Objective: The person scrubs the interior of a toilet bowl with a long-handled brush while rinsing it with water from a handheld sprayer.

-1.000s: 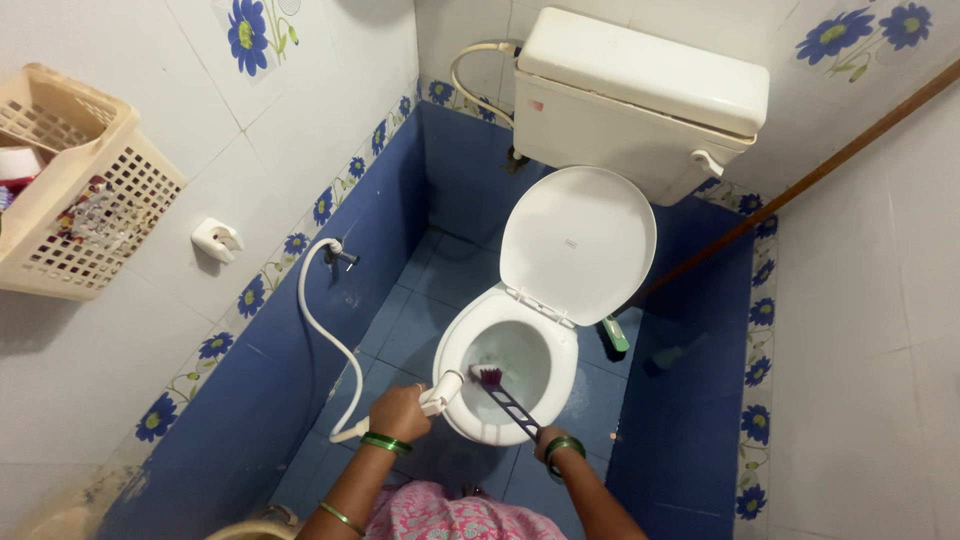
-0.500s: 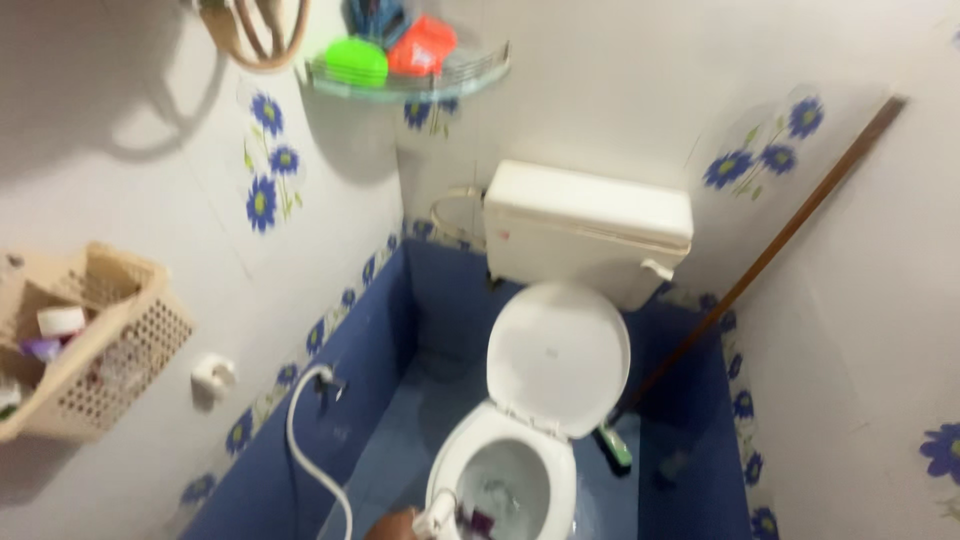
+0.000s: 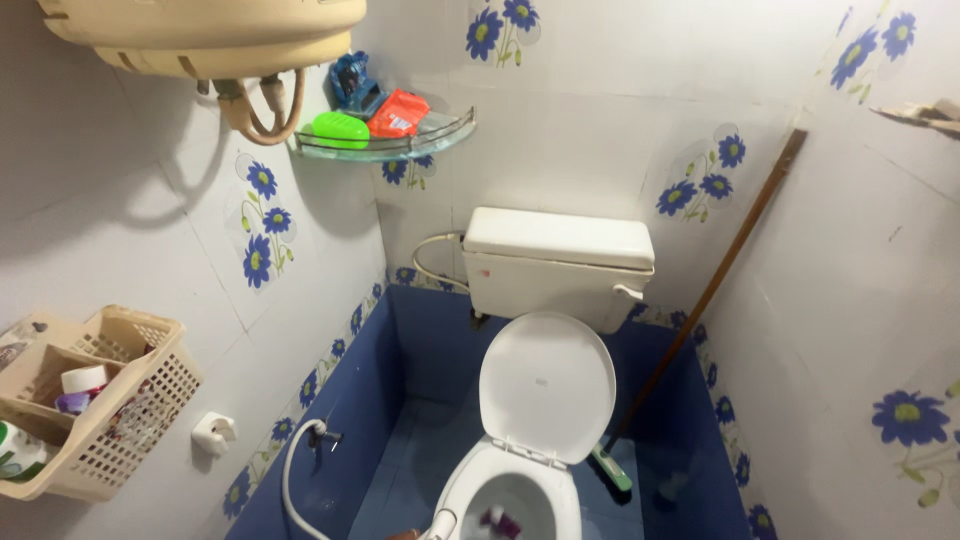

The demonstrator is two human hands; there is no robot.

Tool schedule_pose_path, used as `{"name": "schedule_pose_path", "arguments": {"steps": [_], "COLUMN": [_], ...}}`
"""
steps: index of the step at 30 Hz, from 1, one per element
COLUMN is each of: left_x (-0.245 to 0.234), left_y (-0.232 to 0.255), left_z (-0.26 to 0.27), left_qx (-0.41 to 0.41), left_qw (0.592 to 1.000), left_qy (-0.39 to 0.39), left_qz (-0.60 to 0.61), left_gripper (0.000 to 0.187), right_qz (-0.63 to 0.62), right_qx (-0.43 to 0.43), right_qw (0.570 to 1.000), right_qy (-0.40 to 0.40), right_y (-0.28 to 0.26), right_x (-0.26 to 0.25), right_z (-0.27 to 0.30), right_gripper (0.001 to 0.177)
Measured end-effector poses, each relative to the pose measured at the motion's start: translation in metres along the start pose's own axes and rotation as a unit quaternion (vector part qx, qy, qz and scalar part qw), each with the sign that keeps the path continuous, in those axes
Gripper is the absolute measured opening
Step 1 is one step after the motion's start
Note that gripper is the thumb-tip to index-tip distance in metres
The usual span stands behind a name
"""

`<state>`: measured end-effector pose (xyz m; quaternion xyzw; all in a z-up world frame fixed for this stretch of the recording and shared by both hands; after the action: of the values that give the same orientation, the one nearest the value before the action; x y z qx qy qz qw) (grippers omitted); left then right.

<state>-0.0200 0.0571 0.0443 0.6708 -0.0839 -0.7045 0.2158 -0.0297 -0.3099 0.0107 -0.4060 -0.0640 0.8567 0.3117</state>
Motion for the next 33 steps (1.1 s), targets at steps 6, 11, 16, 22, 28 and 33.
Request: {"name": "schedule_pose_path", "arguments": {"steps": [6, 11, 16, 22, 28, 33], "left_x": [0.021, 0.015, 0.010, 0.012, 0.008, 0.021], "left_y": [-0.027, -0.030, -0.020, -0.031, -0.027, -0.017], "left_z": [0.045, 0.064, 0.071, 0.068, 0.066, 0.065], "left_qx": [-0.005, 0.014, 0.034, 0.037, 0.034, 0.077], "left_qw": [1.000, 1.000, 0.999, 0.998, 0.997, 0.995], "left_qy": [-0.021, -0.015, -0.041, -0.038, -0.061, -0.056], "left_qz": [0.001, 0.014, -0.011, -0.022, -0.028, -0.026], "left_gripper": [0.022, 0.019, 0.022, 0.019, 0.024, 0.019], "right_qz": [-0.220, -0.433, -0.437, -0.458, -0.469, -0.478], "right_qx": [0.082, 0.103, 0.113, 0.135, 0.128, 0.130], "right_qw": [0.970, 0.888, 0.890, 0.878, 0.874, 0.868], "right_qy": [-0.064, -0.115, -0.060, -0.036, -0.022, -0.010], "right_y": [0.062, 0.081, 0.079, 0.089, 0.095, 0.101], "right_x": [0.051, 0.046, 0.046, 0.046, 0.043, 0.046], "right_z": [0.016, 0.053, 0.079, 0.097, 0.105, 0.110], "right_gripper": [0.015, 0.013, 0.012, 0.010, 0.009, 0.014]}}
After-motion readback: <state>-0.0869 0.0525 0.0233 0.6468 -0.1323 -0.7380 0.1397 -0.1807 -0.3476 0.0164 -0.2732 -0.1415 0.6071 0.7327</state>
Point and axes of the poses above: each hand's wrist, its own z-axis away from the middle knuckle, its own x-axis out of the palm, y = z × x, the point moved 5 cm from there along -z, towards the middle knuckle, and after that the axes turned 5 degrees about y, right-handed, at the moved point
